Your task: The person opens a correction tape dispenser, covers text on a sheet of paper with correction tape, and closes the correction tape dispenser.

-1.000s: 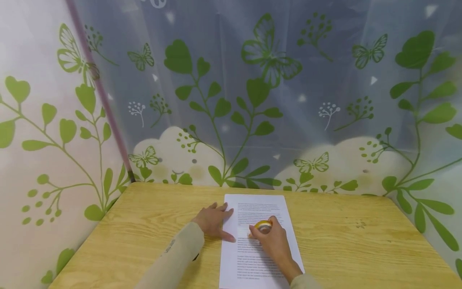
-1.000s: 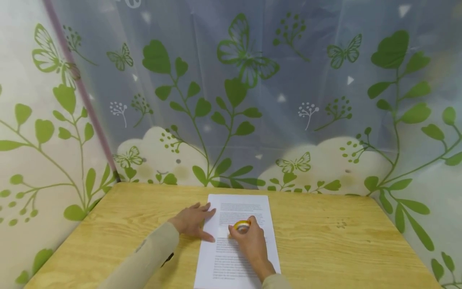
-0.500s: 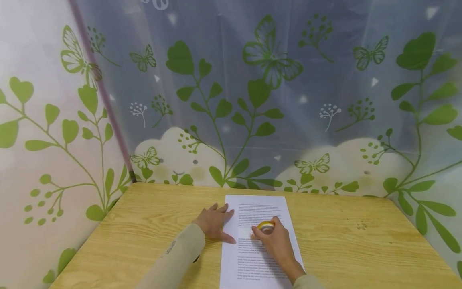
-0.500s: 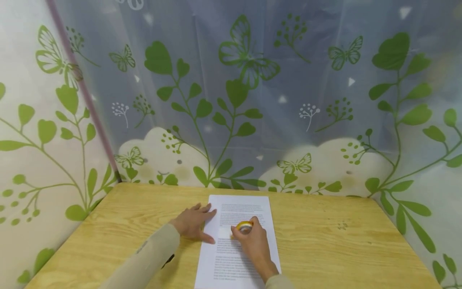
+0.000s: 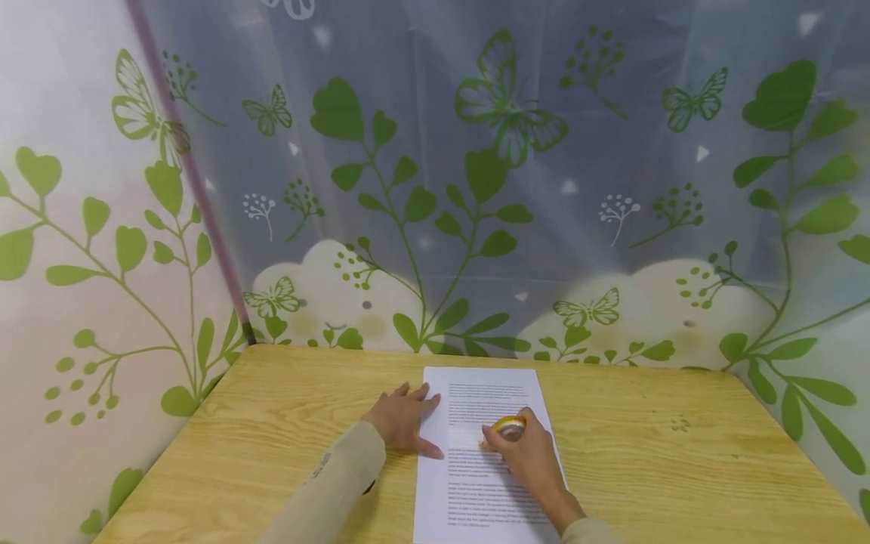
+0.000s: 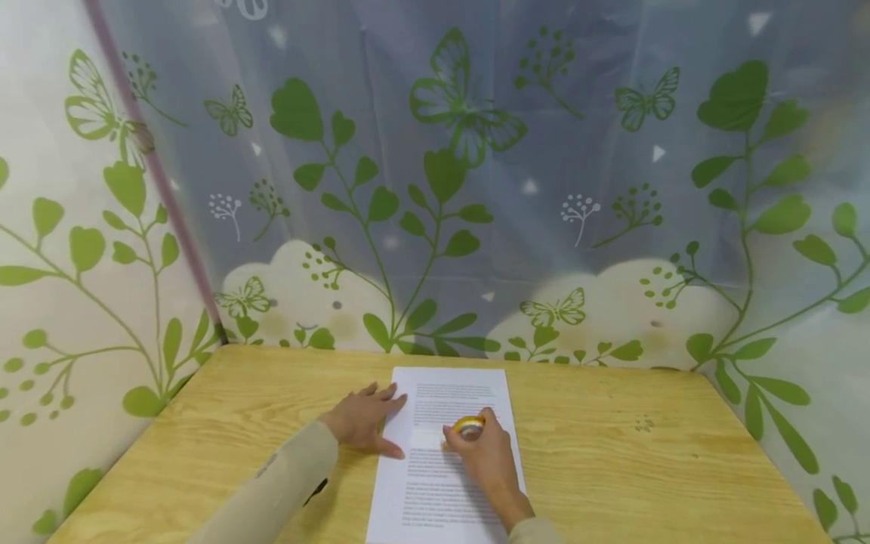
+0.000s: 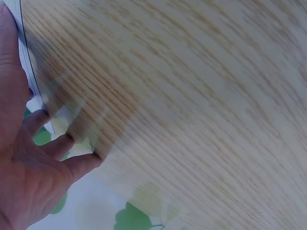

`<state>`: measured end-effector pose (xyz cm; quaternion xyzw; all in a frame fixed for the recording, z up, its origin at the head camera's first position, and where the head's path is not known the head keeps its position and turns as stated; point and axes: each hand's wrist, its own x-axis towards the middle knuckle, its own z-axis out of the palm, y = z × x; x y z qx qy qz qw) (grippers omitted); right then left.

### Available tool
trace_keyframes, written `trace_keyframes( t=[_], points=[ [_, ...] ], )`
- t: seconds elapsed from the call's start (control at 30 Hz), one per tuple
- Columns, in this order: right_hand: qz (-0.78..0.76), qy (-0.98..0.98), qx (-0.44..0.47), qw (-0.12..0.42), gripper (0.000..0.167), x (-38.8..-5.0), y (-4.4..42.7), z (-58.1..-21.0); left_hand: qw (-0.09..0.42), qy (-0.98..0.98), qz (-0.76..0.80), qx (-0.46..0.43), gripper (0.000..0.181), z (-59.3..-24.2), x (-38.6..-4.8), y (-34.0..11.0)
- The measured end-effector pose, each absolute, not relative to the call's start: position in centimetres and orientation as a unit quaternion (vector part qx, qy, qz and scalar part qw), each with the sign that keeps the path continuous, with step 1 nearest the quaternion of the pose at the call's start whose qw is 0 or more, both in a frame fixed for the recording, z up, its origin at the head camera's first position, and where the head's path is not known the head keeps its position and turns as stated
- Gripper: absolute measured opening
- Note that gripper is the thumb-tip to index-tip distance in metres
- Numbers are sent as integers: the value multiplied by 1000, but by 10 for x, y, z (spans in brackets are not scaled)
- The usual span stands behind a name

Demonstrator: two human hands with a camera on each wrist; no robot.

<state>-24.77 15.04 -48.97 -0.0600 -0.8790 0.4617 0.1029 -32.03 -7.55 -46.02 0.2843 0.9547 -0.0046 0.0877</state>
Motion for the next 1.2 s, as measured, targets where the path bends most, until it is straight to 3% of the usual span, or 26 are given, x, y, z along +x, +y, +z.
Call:
trace_keyframes(
  t=[0.77,1.2],
  points=[
    [492,-864,-80,72,43,-245,165,-489,96,954,10,285,101,-459,-320,-78],
    [474,-873,-74,87,48,-244,175,-488,93,955,13,282,101,-459,-320,-76]
  ],
)
